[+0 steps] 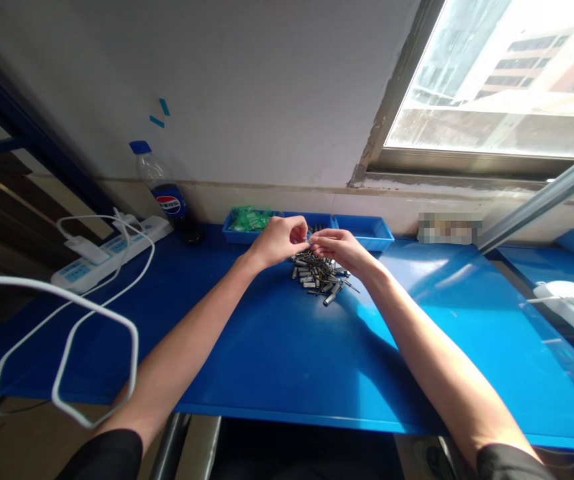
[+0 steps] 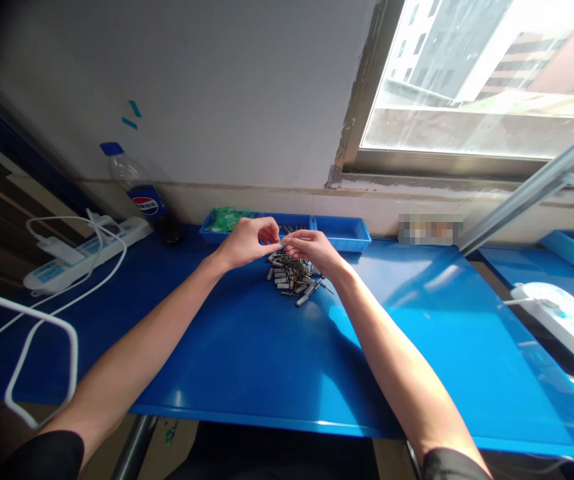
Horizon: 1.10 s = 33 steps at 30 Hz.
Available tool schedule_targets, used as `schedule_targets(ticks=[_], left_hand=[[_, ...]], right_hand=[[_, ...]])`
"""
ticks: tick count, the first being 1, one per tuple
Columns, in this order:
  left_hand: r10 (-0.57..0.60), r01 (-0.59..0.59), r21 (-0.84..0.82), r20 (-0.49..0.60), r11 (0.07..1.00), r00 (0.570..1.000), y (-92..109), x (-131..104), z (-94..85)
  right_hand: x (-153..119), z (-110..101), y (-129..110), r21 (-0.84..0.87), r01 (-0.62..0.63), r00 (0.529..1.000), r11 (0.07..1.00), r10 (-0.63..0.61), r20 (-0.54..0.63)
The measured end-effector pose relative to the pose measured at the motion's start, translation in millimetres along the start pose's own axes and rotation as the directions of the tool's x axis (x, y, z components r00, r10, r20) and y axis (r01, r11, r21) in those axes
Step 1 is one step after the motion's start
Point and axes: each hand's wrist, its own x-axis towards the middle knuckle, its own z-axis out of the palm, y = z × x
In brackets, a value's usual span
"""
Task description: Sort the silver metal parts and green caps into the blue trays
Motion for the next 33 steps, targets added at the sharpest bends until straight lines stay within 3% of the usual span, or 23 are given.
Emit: schedule_targets(ticks=[4, 7, 9, 13, 18, 25, 33], left_hand=[[-0.079, 0.06, 0.164, 0.11, 0.985, 0.991, -7, -2, 0.2], [-0.117, 0.034, 0.277, 0.289, 0.96, 0.95, -10, -5, 2.3], [-0.123, 0.005, 0.323, 0.344, 0.946, 0.931, -11, -5, 4.9], [-0.139, -0.013, 0.372, 0.378, 0.928, 0.915, -9, -5, 9.3], [-0.153, -0.031, 0.411, 0.406, 0.911, 0.901, -9, -6, 12.1], [-0.177, -0.025, 0.487, 0.364, 0.873, 0.915, -7, -7, 14.3], [-0.156, -0.001, 0.443, 0.319, 0.897, 0.935, -4, -7, 12.4]], right_hand=[[1, -2, -1, -0.036, -0.004, 0.996, 0.999, 0.001, -0.09], [3, -2, -1, -0.03, 0.021, 0.986, 0.999, -0.026, -0.167], [3, -2, -2, -0.023, 0.038, 0.974, 0.999, -0.042, -0.222], [4, 1, -6, 0.005, 0.034, 0.955, 0.999, -0.031, -0.294], [1, 4, -11, -0.005, 0.02, 0.958, 1.0, -0.021, -0.285], [1, 4, -10, -0.009, 0.006, 0.966, 1.0, -0.008, -0.257], [3, 3, -7, -0.04, -0.007, 0.972, 0.999, -0.003, -0.233]])
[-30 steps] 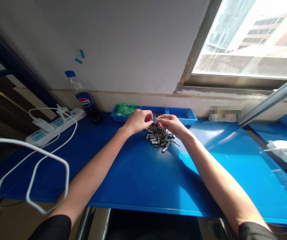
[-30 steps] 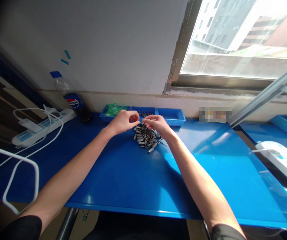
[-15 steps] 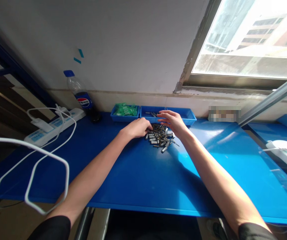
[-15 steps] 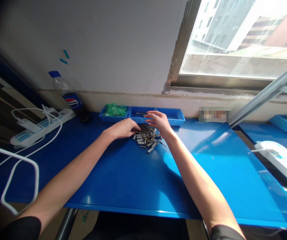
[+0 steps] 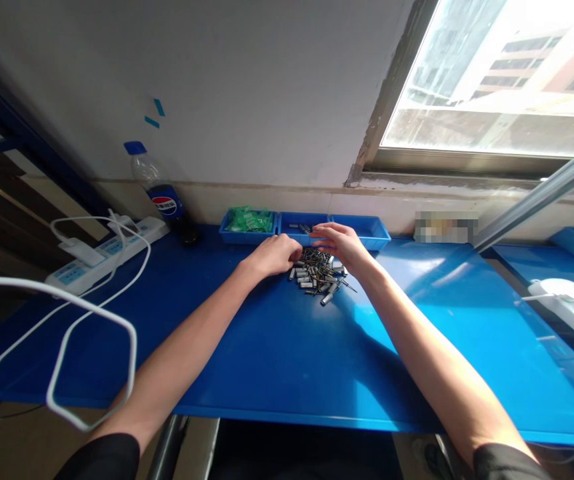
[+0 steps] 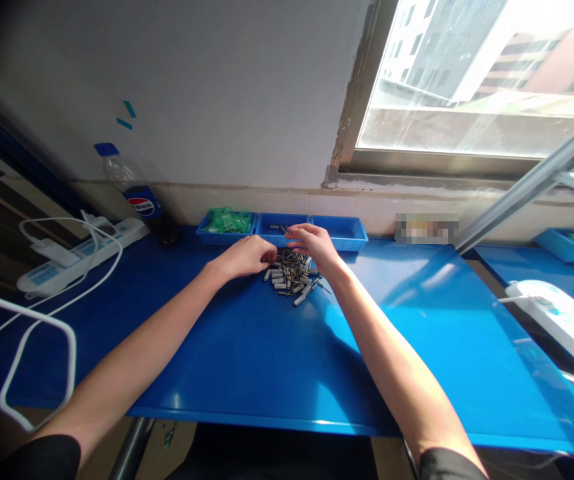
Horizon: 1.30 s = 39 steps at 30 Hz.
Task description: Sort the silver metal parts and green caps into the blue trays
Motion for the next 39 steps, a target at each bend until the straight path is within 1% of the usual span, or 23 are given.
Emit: schedule_targets(ticks=[3, 6, 8, 10, 12, 14, 16, 18, 20, 22, 24, 26, 28, 30, 32, 34, 36, 39], left_hand=[[0.003, -0.004, -0.05, -0.021, 0.999, 1.0, -4, 1, 2.2], [0.021, -0.031, -0.157, -0.068, 0.987, 0.997, -9, 3, 3.8], [0.053, -0.086, -0.236, -0.144, 0.968, 0.988, -12, 4, 3.3], [0.089, -0.162, -0.288, -0.251, 0.944, 0.964, -13, 6, 1.2], [0.102, -0.22, -0.312, -0.352, 0.924, 0.93, -13, 6, -1.6], [0.095, -0.246, -0.326, -0.416, 0.913, 0.905, -10, 6, -4.3], [0.093, -0.259, -0.328, -0.446, 0.908, 0.89, -7, 5, -5.9], [0.107, -0.277, -0.321, -0.459, 0.906, 0.882, -5, 5, -6.4], [0.131, -0.297, -0.303, -0.466, 0.905, 0.875, -3, 5, -6.0], [0.146, -0.31, -0.291, -0.471, 0.905, 0.87, -2, 5, -5.2], [0.146, -0.307, -0.286, -0.471, 0.908, 0.87, -3, 6, -3.9], [0.126, -0.274, -0.275, -0.456, 0.921, 0.881, -4, 7, -2.3], [0.098, -0.205, -0.231, -0.403, 0.951, 0.91, -6, 7, -0.8], [0.053, -0.108, -0.159, -0.317, 0.981, 0.947, -8, 6, 0.4], [-0.007, -0.014, -0.084, -0.236, 0.996, 0.972, -9, 4, 1.3], [-0.058, 0.054, -0.032, -0.181, 0.998, 0.982, -10, 3, 2.1], [-0.085, 0.086, 0.001, -0.134, 0.996, 0.987, -11, 2, 3.3], [-0.096, 0.099, 0.029, -0.089, 0.995, 0.991, -12, 2, 6.3]], right_hand=[[-1, 0, -1, -0.003, -0.004, 1.0, 1.0, 0.004, 0.004], [-2, 1, -2, 0.01, -0.01, 1.0, 1.0, 0.009, 0.005], [-2, 0, -3, 0.006, -0.018, 1.0, 1.0, 0.018, 0.004], [-2, -2, -3, -0.025, -0.027, 0.999, 0.999, 0.028, 0.017], [-2, -4, -4, -0.07, -0.028, 0.997, 0.997, 0.032, 0.063], [-3, -7, -5, -0.098, -0.015, 0.989, 0.995, 0.029, 0.145], [-5, -9, -6, -0.106, 0.008, 0.969, 0.994, 0.018, 0.245], [-7, -10, -7, -0.116, 0.04, 0.949, 0.992, -0.001, 0.314], [-7, -10, -6, -0.131, 0.073, 0.942, 0.989, -0.025, 0.333], [-7, -10, -5, -0.135, 0.091, 0.944, 0.987, -0.043, 0.327], [-5, -12, -5, -0.127, 0.097, 0.949, 0.987, -0.053, 0.311], [-4, -14, -5, -0.127, 0.105, 0.961, 0.986, -0.068, 0.269], [-1, -19, -8, -0.139, 0.123, 0.978, 0.983, -0.096, 0.187], [1, -25, -11, -0.164, 0.146, 0.988, 0.976, -0.134, 0.082], [3, -33, -15, -0.202, 0.168, 0.984, 0.965, -0.176, -0.022], [5, -41, -18, -0.26, 0.174, 0.971, 0.95, -0.21, -0.118], [7, -48, -19, -0.328, 0.155, 0.954, 0.932, -0.227, -0.195], [10, -55, -18, -0.361, 0.109, 0.946, 0.926, -0.208, -0.249]])
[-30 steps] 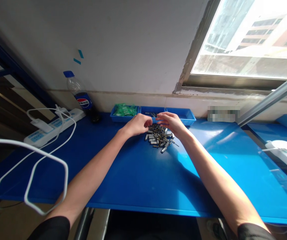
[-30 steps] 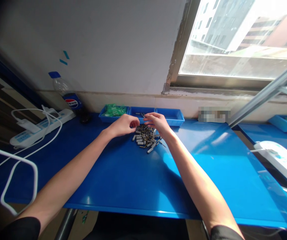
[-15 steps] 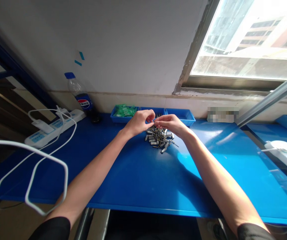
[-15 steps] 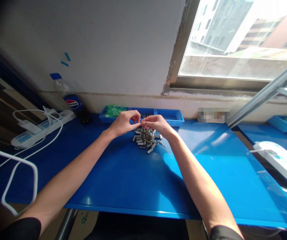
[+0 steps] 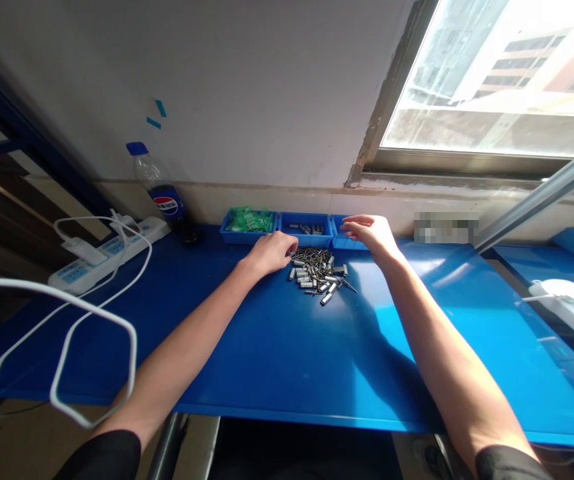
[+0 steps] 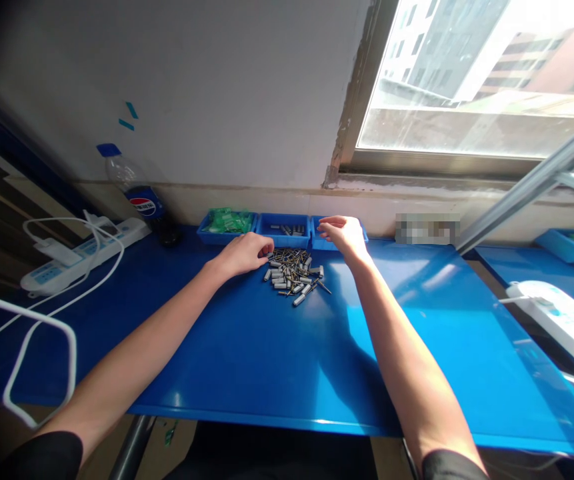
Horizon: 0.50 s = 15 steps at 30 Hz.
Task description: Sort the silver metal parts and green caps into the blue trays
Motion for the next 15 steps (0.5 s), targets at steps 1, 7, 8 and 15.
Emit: schedule_targets(ticks=[1, 7, 8, 15], left_hand=[[0.002, -0.002, 0.002, 0.006, 1.0, 1.0, -0.7, 0.3, 1.3], [0.037, -0.038, -0.041, -0.006, 0.998, 0.999, -5.5, 1.3, 7.1], [0.046, -0.046, -0.046, -0.017, 0.998, 0.999, -6.0, 1.5, 7.3], [0.094, -0.115, -0.19, -0.115, 0.975, 0.989, -6.5, 4.8, 6.1]], right_hand=[[0.5, -0.2, 1.1, 0.008, -0.014, 1.0, 1.0, 0.014, -0.002], [-1.0, 2.3, 0.2, 0.062, -0.042, 0.999, 0.997, 0.041, 0.024], [-1.4, 2.4, -0.6, 0.062, -0.043, 0.999, 0.997, 0.041, 0.031], [-3.7, 2.5, -3.0, 0.033, -0.049, 0.992, 0.998, 0.045, 0.117]])
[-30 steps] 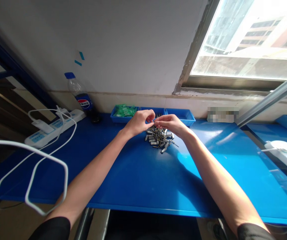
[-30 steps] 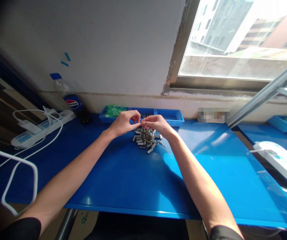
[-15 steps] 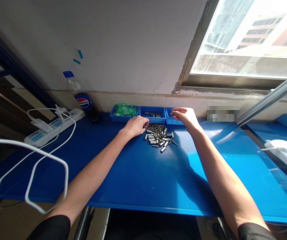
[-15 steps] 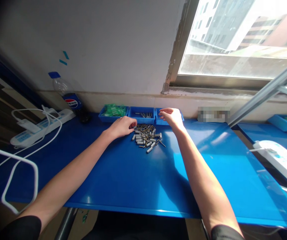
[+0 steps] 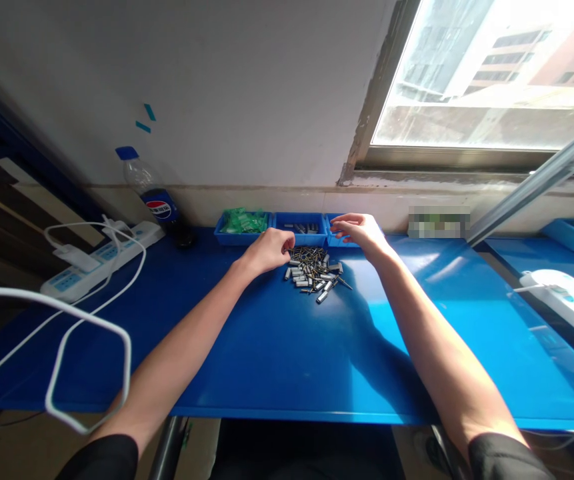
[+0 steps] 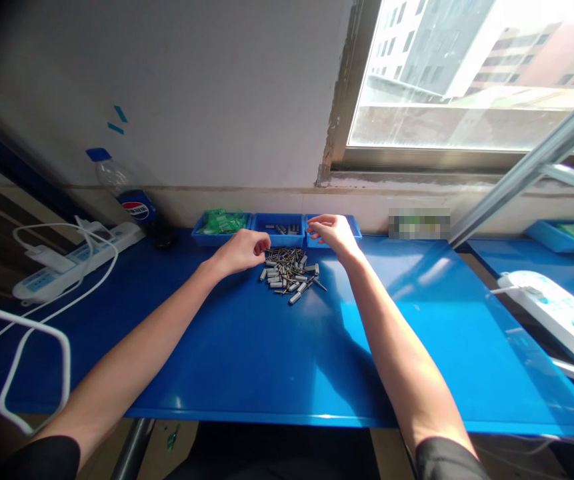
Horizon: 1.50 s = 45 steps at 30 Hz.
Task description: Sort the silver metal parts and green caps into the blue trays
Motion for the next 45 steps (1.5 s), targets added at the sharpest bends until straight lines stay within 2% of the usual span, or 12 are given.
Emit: schedule_targets(ticks=[7, 11, 16, 19, 23, 27, 31, 33, 37, 40, 42, 45], left_hand=[[0.031, -0.041, -0.103, -0.093, 0.994, 0.995, 11, 1, -4.0], [0.003, -0.053, -0.294, -0.168, 0.954, 0.986, 20, 1, -6.6], [-0.062, -0.074, -0.467, -0.27, 0.881, 0.961, 27, 2, -9.7], [-0.115, -0.068, -0.554, -0.289, 0.83, 0.951, 28, 4, -9.7], [-0.134, -0.067, -0.612, -0.277, 0.788, 0.951, 31, 5, -5.2], [-0.129, -0.078, -0.627, -0.277, 0.775, 0.952, 33, 6, 1.9], [-0.116, -0.052, -0.532, -0.279, 0.845, 0.953, 27, 7, 5.7], [-0.087, -0.015, -0.41, -0.227, 0.912, 0.97, 21, 6, 5.4], [0.0, 0.0, -0.085, -0.006, 0.996, 1.0, 9, 1, 1.4], [0.002, -0.007, 0.03, 0.157, 1.0, 0.988, 6, -2, -0.5], [-0.009, -0.004, 0.07, 0.185, 0.998, 0.983, 6, -2, 0.2], [0.005, -0.021, 0.106, 0.15, 0.994, 0.989, 5, -1, 4.1]], right_hand=[[-6, 7, -5, 0.005, 0.008, 0.997, 1.0, -0.008, 0.07], [-12, 11, -10, 0.02, 0.009, 0.982, 1.0, -0.013, 0.186], [-14, 14, -7, 0.16, -0.137, 0.929, 0.978, 0.071, 0.362], [-14, 17, -5, 0.248, -0.201, 0.899, 0.948, 0.078, 0.431], [-14, 20, -5, 0.331, -0.213, 0.897, 0.92, 0.05, 0.438], [-15, 22, -6, 0.327, -0.172, 0.908, 0.929, 0.021, 0.417], [-16, 28, -4, 0.31, -0.085, 0.942, 0.947, -0.025, 0.335], [-15, 33, -2, 0.305, -0.04, 0.966, 0.952, -0.041, 0.256], [-14, 39, 2, 0.334, 0.006, 0.986, 0.942, -0.061, 0.153], [-13, 39, 2, 0.339, 0.004, 0.987, 0.941, -0.06, 0.152], [-13, 38, 2, 0.325, 0.006, 0.984, 0.946, -0.063, 0.167], [-13, 38, 1, 0.311, 0.007, 0.985, 0.95, -0.061, 0.164]])
